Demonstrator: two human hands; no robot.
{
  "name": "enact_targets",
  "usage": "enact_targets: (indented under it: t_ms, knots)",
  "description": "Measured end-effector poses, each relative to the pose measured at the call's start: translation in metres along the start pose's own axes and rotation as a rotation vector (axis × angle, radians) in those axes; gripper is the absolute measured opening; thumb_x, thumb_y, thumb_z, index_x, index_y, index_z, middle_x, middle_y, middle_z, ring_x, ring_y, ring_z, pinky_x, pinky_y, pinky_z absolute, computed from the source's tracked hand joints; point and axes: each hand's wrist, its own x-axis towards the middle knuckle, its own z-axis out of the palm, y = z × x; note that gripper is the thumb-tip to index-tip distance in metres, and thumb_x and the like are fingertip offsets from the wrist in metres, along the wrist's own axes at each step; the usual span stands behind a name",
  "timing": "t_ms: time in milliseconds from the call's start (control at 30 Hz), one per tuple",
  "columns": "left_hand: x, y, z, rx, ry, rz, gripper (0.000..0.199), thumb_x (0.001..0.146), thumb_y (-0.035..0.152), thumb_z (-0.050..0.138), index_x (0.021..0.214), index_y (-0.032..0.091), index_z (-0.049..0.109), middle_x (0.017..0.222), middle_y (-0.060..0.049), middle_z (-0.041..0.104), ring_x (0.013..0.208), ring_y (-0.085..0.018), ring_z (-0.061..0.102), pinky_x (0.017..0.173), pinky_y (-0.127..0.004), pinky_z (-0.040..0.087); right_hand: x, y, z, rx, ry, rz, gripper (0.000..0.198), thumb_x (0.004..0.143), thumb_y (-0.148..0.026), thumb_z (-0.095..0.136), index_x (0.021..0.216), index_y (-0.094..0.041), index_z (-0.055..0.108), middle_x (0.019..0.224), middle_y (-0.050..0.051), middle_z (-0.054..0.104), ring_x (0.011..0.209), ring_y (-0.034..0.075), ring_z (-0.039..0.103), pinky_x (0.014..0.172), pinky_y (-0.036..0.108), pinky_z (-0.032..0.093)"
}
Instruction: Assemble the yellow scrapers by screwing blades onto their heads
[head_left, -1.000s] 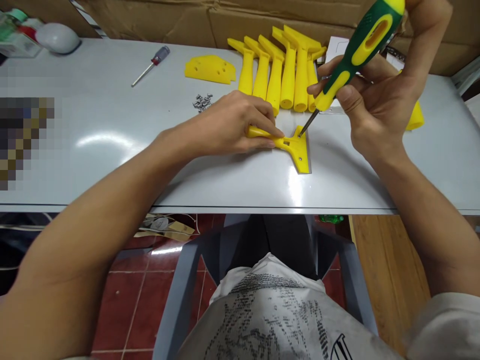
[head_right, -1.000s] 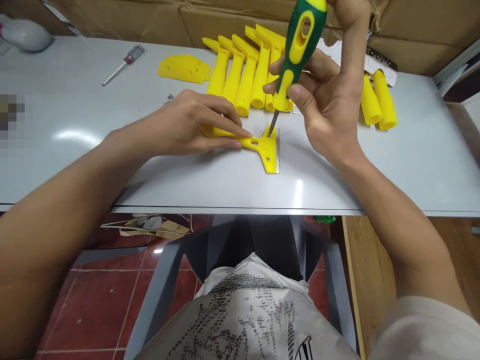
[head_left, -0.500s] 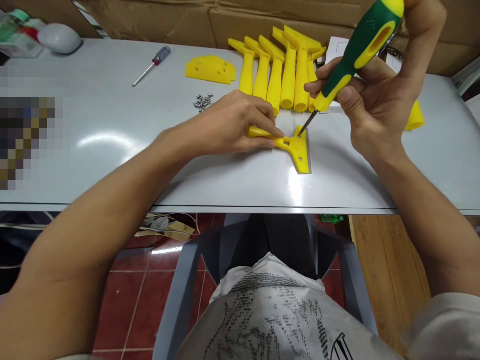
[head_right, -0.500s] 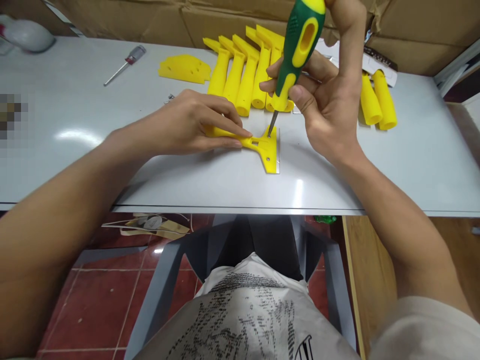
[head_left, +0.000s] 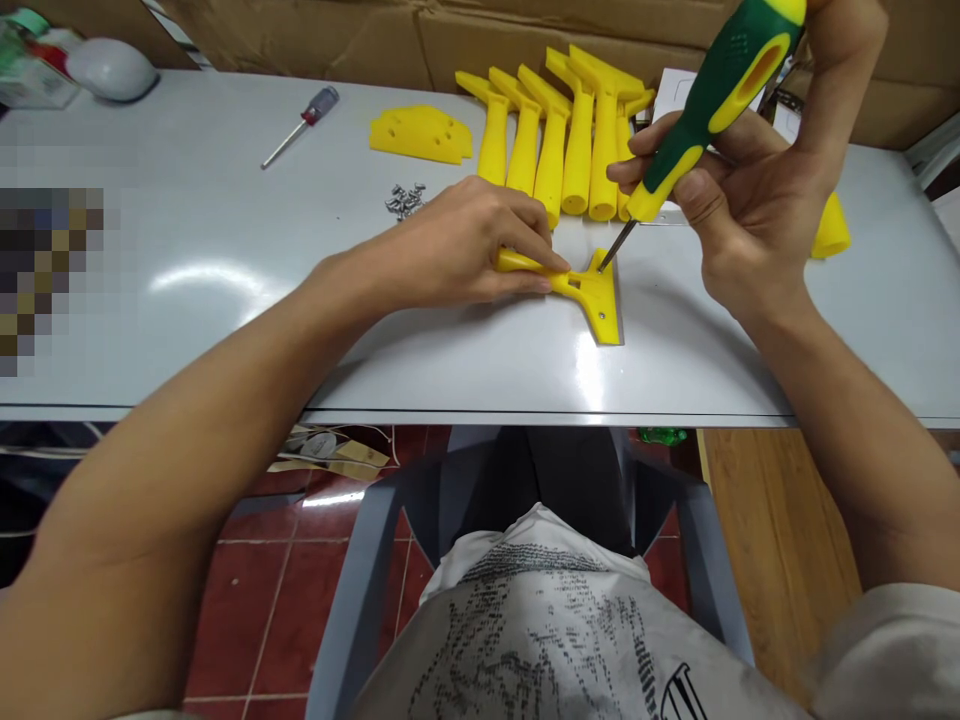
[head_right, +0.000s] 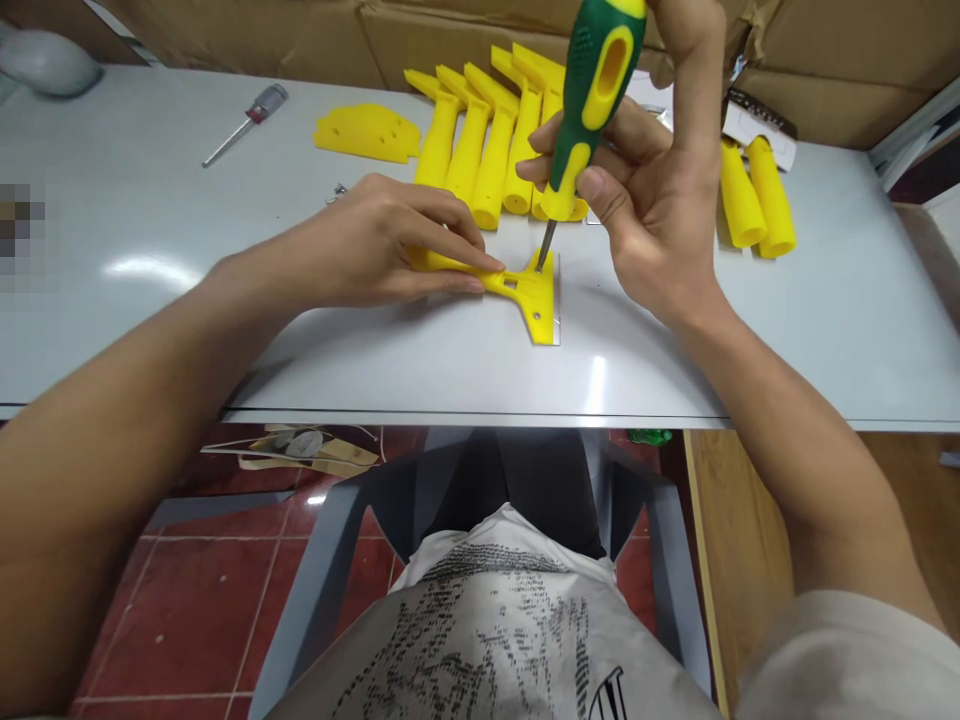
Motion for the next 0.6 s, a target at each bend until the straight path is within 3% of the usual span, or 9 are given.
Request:
enact_targets:
  t_ms: [67,133,233,300,367,433,533,600]
  knots:
    - [0.0,-0.001,0.0,-0.013,0.005,-0.002,0.048,0.117,0.086,0.076,0.132,0.048,0.102,0.124,-0.009,0.092,0.116,-0.034,0.086,0.102,-0.048,0.065,0.002,-0.022,-0.002,-0.059,-0.07,-0.004,0.126,0.103,-0.111,0.068,0.198,-0.056,0.004,0.168,0.0,0.075,0.141,0.035,0.09,0.115,0.064,0.081]
    - [0.0,-0.003,0.001,-0.025,0.012,0.001,0.047,0.115,0.086,0.079,0.13,0.048,0.102,0.123,-0.009,0.091,0.113,-0.034,0.087,0.1,-0.047,0.064,0.007,-0.043,-0.003,-0.143,-0.093,-0.041,0.103,0.112,-0.094,0.075,0.196,-0.063,0.023,0.189,-0.006,0.058,0.161,0.035,0.081,0.118,0.052,0.077]
    - [0.001,-0.005,0.001,-0.027,0.011,0.006,0.047,0.114,0.086,0.08,0.13,0.048,0.102,0.123,-0.01,0.092,0.112,-0.034,0.086,0.099,-0.047,0.063,0.016,-0.051,-0.002,-0.243,-0.02,-0.175,0.096,0.102,-0.095,0.072,0.189,-0.068,0.042,0.2,-0.014,0.037,0.175,0.038,0.067,0.103,0.031,0.07]
    - [0.001,-0.005,0.002,-0.015,0.013,0.011,0.049,0.116,0.086,0.078,0.131,0.047,0.102,0.125,-0.01,0.093,0.113,-0.034,0.086,0.098,-0.047,0.063,0.019,-0.035,-0.001,-0.278,0.035,-0.233,0.106,0.092,-0.106,0.065,0.189,-0.067,0.046,0.199,-0.013,0.034,0.159,0.033,0.08,0.087,0.022,0.063]
    - [0.001,-0.003,0.003,-0.008,0.022,0.013,0.049,0.116,0.085,0.077,0.131,0.046,0.102,0.124,-0.009,0.093,0.113,-0.034,0.086,0.098,-0.046,0.063,0.018,-0.01,-0.002,-0.298,0.092,-0.267,0.12,0.084,-0.113,0.065,0.191,-0.064,0.043,0.192,-0.009,0.047,0.134,0.022,0.091,0.072,0.014,0.055]
    - [0.0,0.0,0.004,-0.006,0.028,0.009,0.047,0.117,0.083,0.077,0.13,0.045,0.102,0.121,-0.009,0.093,0.111,-0.033,0.086,0.096,-0.045,0.062,0.01,0.012,-0.005,-0.337,0.201,-0.261,0.133,0.083,-0.117,0.071,0.196,-0.055,0.038,0.168,-0.005,0.07,0.12,0.018,0.093,0.062,0.011,0.054]
    - [0.0,0.007,0.005,-0.004,0.031,-0.002,0.044,0.117,0.079,0.08,0.127,0.043,0.103,0.116,-0.01,0.093,0.1,-0.031,0.084,0.093,-0.045,0.061,-0.007,0.019,-0.009,-0.491,0.3,-0.116,0.141,0.09,-0.115,0.079,0.2,-0.04,0.034,0.136,0.002,0.083,0.119,0.025,0.093,0.068,0.022,0.072]
    - [0.0,0.009,0.006,-0.004,0.032,-0.006,0.042,0.117,0.076,0.082,0.125,0.041,0.104,0.115,-0.01,0.093,0.095,-0.03,0.083,0.091,-0.045,0.06,-0.017,0.008,-0.006,-0.603,0.257,0.044,0.138,0.095,-0.11,0.081,0.202,-0.043,0.027,0.126,0.004,0.083,0.12,0.03,0.093,0.082,0.036,0.083]
